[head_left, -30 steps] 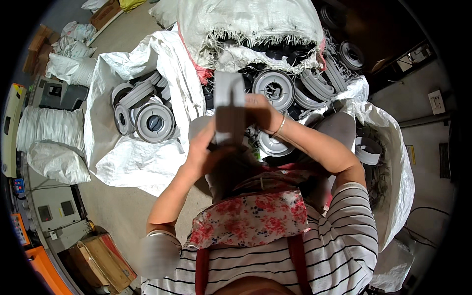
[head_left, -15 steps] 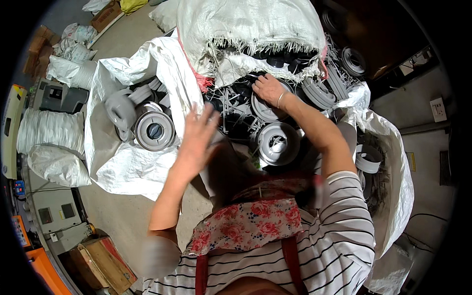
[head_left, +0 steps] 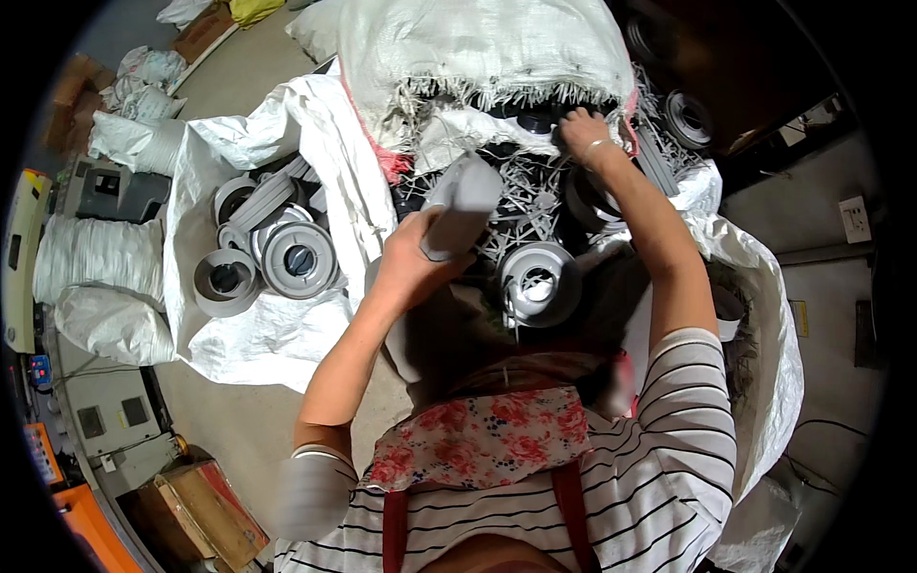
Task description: The person sits on the floor and repeatedly picks up grey circular plastic parts and black circular inserts from large white sacks. They insert the black pieces into the grey parts by hand and place the assembled units into a separate white sack. The process involves continuous picking, inserting, and placing of the components.
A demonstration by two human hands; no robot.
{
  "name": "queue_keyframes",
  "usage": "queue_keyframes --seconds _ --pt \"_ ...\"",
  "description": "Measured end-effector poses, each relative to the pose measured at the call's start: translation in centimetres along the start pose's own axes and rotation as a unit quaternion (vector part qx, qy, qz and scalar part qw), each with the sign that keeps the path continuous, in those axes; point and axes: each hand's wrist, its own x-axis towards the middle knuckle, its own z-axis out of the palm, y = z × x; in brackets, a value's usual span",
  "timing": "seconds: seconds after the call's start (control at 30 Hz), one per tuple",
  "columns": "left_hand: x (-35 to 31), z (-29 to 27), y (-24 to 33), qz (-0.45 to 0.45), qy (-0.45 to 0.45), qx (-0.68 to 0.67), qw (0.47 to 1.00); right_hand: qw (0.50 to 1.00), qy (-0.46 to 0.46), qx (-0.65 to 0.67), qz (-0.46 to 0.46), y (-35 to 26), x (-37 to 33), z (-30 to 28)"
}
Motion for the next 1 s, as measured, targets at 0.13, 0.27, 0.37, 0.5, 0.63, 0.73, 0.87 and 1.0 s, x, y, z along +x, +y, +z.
queue_keyframes --seconds 0.13,0.27,0.37,0.5,0.63,0.73,0.87,1.0 --pt "-1.3 -0.7 -0.6 -0.081 0.088 -0.179 0.977 0.988 0.145 0.047 -0.004 -0.8 -0.9 -1.5" --pt "-1.7 -0.2 -2.0 -0.132 0.139 -0.472 0.861 0.937 0.167 0.305 -0.017 -8.4 -3.2 -11.6" --pt "-2.1 0.0 -0.2 -0.140 0.093 -0.605 0.778 0.830 0.235 0.495 -0.102 -12.9 -5.3 -13.5" --pt "-3.6 0.4 -1.1 -0.118 0.021 -0.686 0.718 0.829 0.220 0.504 -0.100 -16.8 -7.6 -13.1" --pt "-5.4 -0.4 -1.4 -0.120 0.064 -0.597 0.790 0.860 0.061 0.477 -0.171 -17.6 -9.8 -17.4" --pt "-6.2 -1.2 -1.2 -0.119 0.045 -0.601 0.789 0.859 0.074 0.432 -0.265 -18.2 -9.7 -17.2" --pt "-6.3 -2.6 -1.5 -0.153 -0.032 -0.580 0.800 0.854 0.122 0.370 -0.346 -17.7 -10.5 -17.3" --pt "-6.4 -2.7 -1.3 -0.153 -0.039 -0.597 0.787 0.823 0.191 0.405 -0.350 -18.2 -10.9 -16.4"
